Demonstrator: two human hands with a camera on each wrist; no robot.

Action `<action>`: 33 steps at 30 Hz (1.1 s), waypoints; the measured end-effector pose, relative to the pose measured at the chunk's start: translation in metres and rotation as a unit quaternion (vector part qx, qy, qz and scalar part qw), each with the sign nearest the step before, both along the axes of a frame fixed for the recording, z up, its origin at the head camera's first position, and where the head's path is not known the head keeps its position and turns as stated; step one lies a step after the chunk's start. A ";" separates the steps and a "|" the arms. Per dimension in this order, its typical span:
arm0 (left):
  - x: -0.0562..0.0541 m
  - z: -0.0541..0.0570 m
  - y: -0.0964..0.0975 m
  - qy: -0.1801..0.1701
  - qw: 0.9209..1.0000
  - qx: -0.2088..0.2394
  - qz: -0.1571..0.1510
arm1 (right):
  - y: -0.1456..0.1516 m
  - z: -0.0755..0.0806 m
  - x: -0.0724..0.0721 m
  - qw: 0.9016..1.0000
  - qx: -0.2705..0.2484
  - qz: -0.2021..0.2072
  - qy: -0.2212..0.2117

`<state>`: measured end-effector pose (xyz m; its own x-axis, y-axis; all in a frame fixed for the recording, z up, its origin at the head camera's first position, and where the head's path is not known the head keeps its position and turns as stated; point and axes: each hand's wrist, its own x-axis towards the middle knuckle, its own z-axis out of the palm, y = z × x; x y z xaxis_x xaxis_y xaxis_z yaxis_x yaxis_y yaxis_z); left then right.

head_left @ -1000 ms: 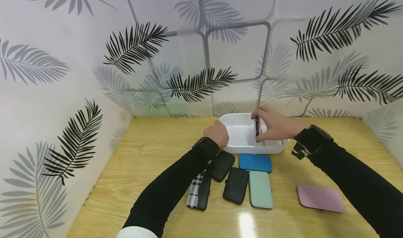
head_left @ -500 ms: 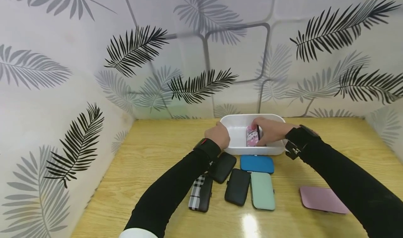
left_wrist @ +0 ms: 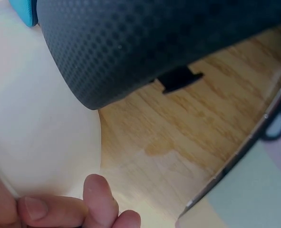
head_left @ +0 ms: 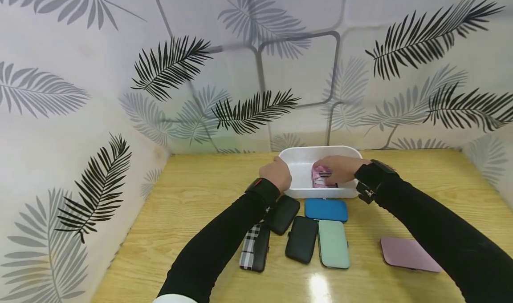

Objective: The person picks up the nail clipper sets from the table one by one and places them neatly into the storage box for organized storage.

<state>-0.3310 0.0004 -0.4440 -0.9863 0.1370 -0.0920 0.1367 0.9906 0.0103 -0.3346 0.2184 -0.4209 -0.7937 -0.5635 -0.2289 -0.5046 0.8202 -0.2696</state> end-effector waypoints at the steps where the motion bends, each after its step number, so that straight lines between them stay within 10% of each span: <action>1: 0.000 -0.001 0.000 -0.001 1.000 0.001 0.000 | -0.001 -0.001 0.000 1.000 0.006 0.001 -0.002; 18: 0.003 -0.003 0.003 -0.021 1.000 0.018 0.013 | 0.006 0.006 0.020 1.000 -0.007 -0.012 0.024; 33: 0.000 0.002 -0.002 -0.013 1.000 0.015 -0.007 | 0.065 0.039 0.117 0.990 -0.076 -0.033 0.116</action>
<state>-0.3307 -0.0019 -0.4421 -0.9816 0.1536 -0.1130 0.1497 0.9878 0.0427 -0.2173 0.2829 -0.3817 -0.8508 -0.5234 0.0465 -0.5146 0.8120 -0.2754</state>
